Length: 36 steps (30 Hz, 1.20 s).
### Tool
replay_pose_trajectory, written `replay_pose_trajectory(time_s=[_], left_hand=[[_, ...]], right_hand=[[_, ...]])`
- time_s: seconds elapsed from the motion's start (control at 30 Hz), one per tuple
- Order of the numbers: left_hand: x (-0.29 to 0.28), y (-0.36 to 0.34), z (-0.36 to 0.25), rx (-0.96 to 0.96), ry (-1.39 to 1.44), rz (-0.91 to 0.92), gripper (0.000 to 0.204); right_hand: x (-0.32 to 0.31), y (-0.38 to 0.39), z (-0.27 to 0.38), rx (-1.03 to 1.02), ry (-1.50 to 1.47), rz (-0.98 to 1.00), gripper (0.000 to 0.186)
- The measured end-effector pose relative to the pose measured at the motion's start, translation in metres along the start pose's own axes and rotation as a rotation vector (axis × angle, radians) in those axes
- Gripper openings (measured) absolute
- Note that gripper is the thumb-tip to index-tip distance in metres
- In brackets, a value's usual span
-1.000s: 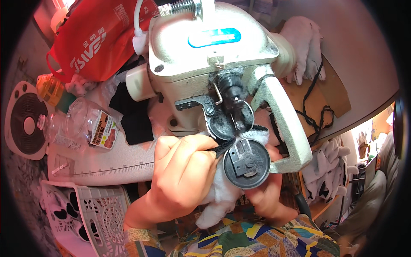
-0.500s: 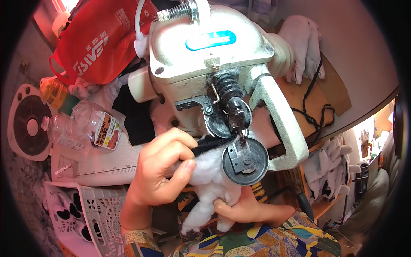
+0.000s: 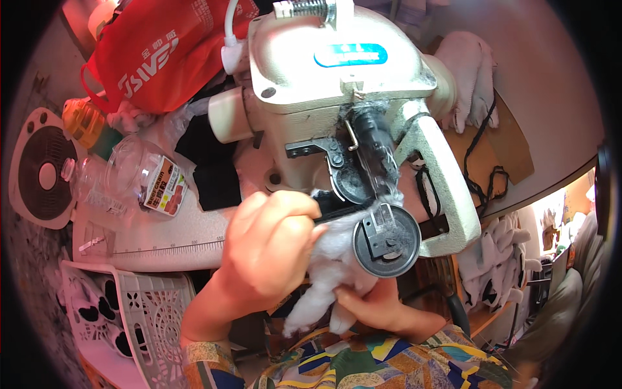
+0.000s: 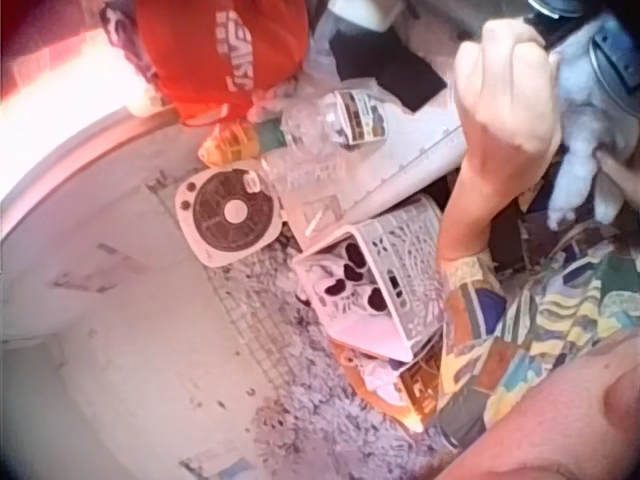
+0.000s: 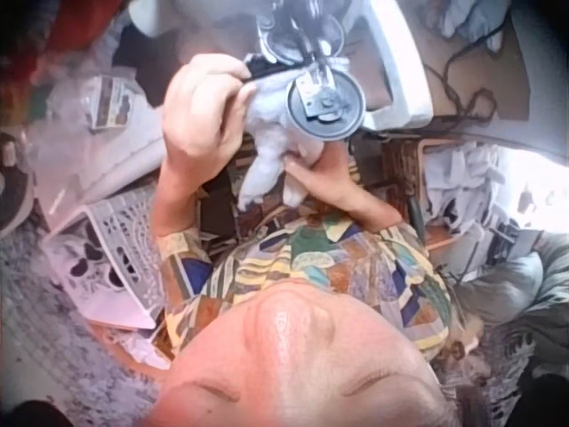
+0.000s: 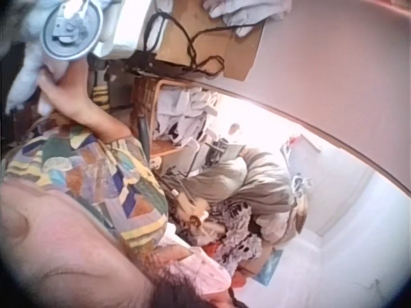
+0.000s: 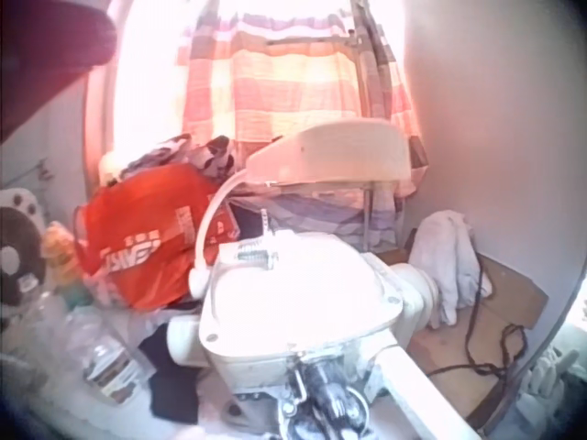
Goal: Sewing together fabric pieces to create parts for a plush toy or garment using a sewing machine.
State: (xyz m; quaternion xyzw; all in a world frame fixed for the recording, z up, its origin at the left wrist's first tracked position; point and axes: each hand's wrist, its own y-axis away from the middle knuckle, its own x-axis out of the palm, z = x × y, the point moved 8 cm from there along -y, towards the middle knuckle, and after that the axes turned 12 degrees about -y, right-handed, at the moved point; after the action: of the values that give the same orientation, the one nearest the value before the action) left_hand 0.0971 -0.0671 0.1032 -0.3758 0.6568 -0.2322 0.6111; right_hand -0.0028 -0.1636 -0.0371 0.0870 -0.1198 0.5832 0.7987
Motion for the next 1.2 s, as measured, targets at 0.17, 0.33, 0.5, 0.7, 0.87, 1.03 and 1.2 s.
replay_pose_trajectory(time_s=[0.17,0.33,0.5,0.7,0.87,1.03,1.2], left_hand=[[0.008,-0.005,-0.011,0.019,-0.012,-0.08,0.022],[0.011,-0.01,-0.011,-0.122,-0.001,0.02,0.016],[0.009,-0.011,0.005,-0.205,0.196,0.328,0.011],[0.01,-0.014,0.015,-0.21,0.429,0.346,0.008],[0.001,-0.011,0.009,-0.118,0.12,0.229,0.015],[-0.006,-0.007,-0.004,-0.056,-0.072,0.174,0.019],[-0.012,-0.006,-0.01,-0.055,-0.104,0.089,0.021]], right_hand=[[-0.014,0.003,0.026,-0.199,0.2,-0.148,0.042],[-0.02,0.005,0.034,-0.305,0.331,-0.128,0.044],[-0.017,-0.005,0.022,0.028,-0.028,0.103,0.05],[-0.007,-0.015,-0.005,0.254,-0.205,0.266,0.045],[-0.005,-0.018,-0.002,0.237,-0.035,0.293,0.043],[-0.006,-0.021,-0.023,0.058,0.118,0.3,0.041],[0.024,-0.022,-0.059,0.477,-0.278,0.722,0.015]])
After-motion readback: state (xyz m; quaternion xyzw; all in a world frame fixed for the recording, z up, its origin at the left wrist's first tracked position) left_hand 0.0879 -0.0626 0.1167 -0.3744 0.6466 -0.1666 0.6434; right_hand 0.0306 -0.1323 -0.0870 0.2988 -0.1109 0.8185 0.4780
